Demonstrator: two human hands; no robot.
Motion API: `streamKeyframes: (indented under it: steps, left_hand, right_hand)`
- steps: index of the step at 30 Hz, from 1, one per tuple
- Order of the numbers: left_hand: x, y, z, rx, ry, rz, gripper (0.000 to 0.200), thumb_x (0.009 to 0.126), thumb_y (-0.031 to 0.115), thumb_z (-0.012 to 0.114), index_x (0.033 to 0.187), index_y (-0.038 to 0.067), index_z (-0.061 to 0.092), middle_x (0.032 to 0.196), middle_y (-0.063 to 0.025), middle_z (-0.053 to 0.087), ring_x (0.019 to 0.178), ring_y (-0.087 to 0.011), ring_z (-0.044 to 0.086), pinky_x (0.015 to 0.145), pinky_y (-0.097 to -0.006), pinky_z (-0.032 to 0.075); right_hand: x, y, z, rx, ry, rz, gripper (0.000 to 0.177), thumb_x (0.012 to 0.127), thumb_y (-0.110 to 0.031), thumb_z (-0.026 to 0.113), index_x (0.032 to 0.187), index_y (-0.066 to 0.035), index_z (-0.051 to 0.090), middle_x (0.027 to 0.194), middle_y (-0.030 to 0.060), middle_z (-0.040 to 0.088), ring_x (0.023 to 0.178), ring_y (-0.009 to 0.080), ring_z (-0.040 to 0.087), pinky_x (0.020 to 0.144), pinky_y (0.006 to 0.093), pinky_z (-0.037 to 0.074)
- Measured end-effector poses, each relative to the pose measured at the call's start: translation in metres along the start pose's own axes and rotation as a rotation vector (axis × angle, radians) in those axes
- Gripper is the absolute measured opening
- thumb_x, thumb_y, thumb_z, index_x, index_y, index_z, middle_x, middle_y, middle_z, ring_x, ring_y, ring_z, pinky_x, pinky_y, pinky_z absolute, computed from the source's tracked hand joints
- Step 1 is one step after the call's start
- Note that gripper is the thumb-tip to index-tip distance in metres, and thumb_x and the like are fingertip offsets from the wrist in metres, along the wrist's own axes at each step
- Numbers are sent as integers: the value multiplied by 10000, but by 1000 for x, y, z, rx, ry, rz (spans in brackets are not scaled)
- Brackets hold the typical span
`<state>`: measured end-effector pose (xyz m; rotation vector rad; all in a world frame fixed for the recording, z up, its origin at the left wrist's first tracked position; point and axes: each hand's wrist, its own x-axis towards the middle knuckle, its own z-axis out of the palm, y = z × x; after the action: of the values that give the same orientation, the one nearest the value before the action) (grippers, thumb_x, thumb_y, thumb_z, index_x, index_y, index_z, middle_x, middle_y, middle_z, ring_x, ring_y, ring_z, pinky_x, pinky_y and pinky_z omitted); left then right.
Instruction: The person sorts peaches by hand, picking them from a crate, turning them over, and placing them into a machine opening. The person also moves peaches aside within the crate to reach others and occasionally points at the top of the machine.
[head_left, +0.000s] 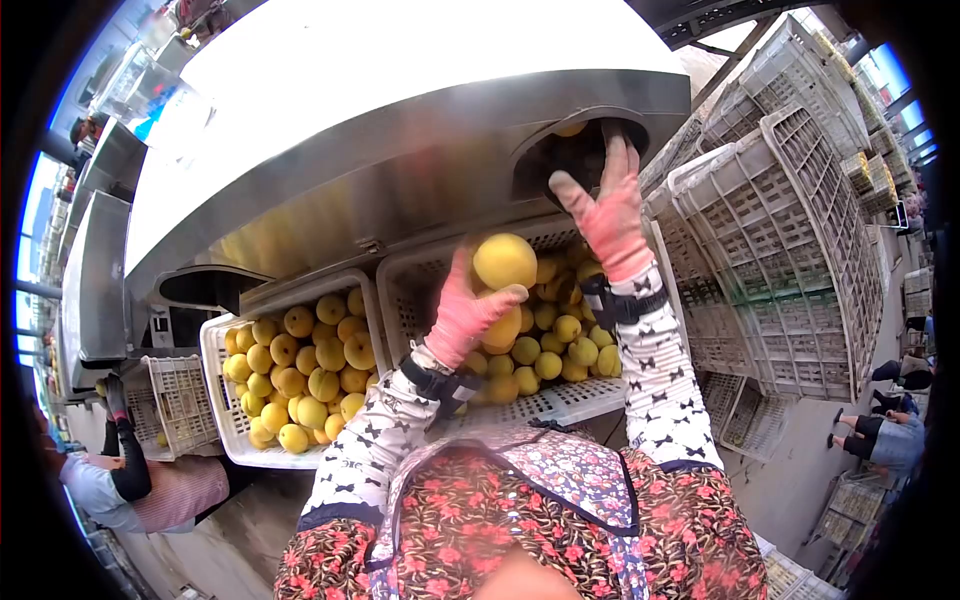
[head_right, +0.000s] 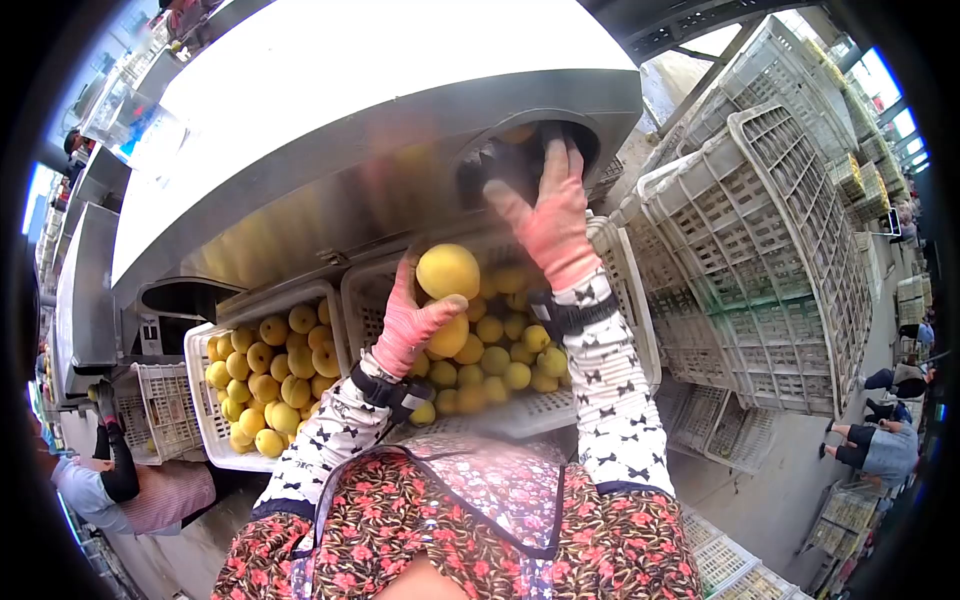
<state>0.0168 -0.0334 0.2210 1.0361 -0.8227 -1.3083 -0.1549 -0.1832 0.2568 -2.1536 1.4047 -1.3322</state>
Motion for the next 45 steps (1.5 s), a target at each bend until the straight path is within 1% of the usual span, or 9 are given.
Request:
streamKeyframes:
  steps: [7, 13, 16, 23, 27, 29, 33, 40, 45]
  left_hand:
    - [26, 14, 5, 1033, -160, 356, 1049, 671, 215, 867, 1519, 142, 253, 1314, -201, 513, 1142, -339, 585, 984, -385, 468]
    - [32, -7, 8, 339, 26, 172, 767, 806, 172, 778, 1443, 37, 372, 1271, -131, 560, 1174, -236, 557, 1005, -360, 451]
    - [30, -30, -21, -481, 140, -378, 559, 841, 109, 708, 1340, 28, 468, 1213, -95, 613, 1098, -219, 602, 942, -312, 495]
    - [19, -47, -23, -887, 250, -541, 335, 982, 352, 509, 1142, 69, 589, 1158, -105, 638, 1102, -312, 597, 968, -510, 477]
    - [25, -45, -17, -909, 27, -301, 338, 950, 290, 564, 1194, 56, 571, 1222, -124, 602, 1158, -314, 563, 1007, -483, 455]
    - [26, -39, -14, -298, -54, -69, 405, 916, 254, 609, 1256, 48, 534, 1230, -128, 591, 1141, -299, 571, 1002, -443, 459]
    - [26, 6, 13, -193, -99, 13, 584, 846, 197, 679, 1354, 21, 450, 1221, -123, 579, 1104, -260, 579, 975, -367, 465]
    - [17, 1, 18, 185, 15, -171, 827, 747, 246, 847, 1361, -61, 385, 1158, -115, 598, 1040, -179, 587, 915, -304, 489]
    - [23, 5, 19, 100, -16, -91, 823, 761, 302, 831, 1364, -52, 397, 1150, -93, 594, 1019, -165, 573, 911, -272, 470]
  right_hand:
    - [-83, -42, -9, 414, -376, 114, 1074, 699, -535, 825, 1460, 25, 315, 1384, 206, 456, 1274, 303, 469, 1065, 389, 395]
    - [-68, -19, 2, 287, -84, 297, 923, 706, -307, 880, 1377, 73, 374, 1221, 187, 546, 1079, 266, 571, 943, 353, 488]
    - [-13, -18, 3, -300, -304, 277, 930, 737, -460, 811, 1367, 71, 381, 1253, 273, 534, 1073, 360, 608, 924, 385, 506]
    - [45, 14, 54, -373, -273, 386, 989, 741, -579, 758, 1384, 65, 368, 1311, 310, 503, 1157, 417, 560, 977, 442, 467]
    - [3, -11, 4, 82, 35, 69, 1015, 741, -505, 810, 1385, 127, 344, 1339, 288, 461, 1245, 354, 479, 1065, 387, 388]
    - [-43, -22, -4, 205, -313, 224, 1118, 691, -544, 831, 1416, 129, 311, 1409, 278, 416, 1317, 345, 423, 1118, 395, 327]
    - [-80, -37, -7, 636, -561, 465, 980, 676, -400, 875, 1408, 28, 384, 1387, 223, 483, 1273, 302, 501, 1024, 379, 431]
    - [-86, -45, -21, 85, -411, -66, 885, 583, -233, 879, 1349, -31, 484, 1215, 206, 583, 1086, 376, 596, 946, 421, 494]
    - [-92, -37, -21, 232, -364, 59, 878, 607, -250, 881, 1358, -34, 481, 1185, 198, 587, 1077, 348, 604, 927, 397, 498]
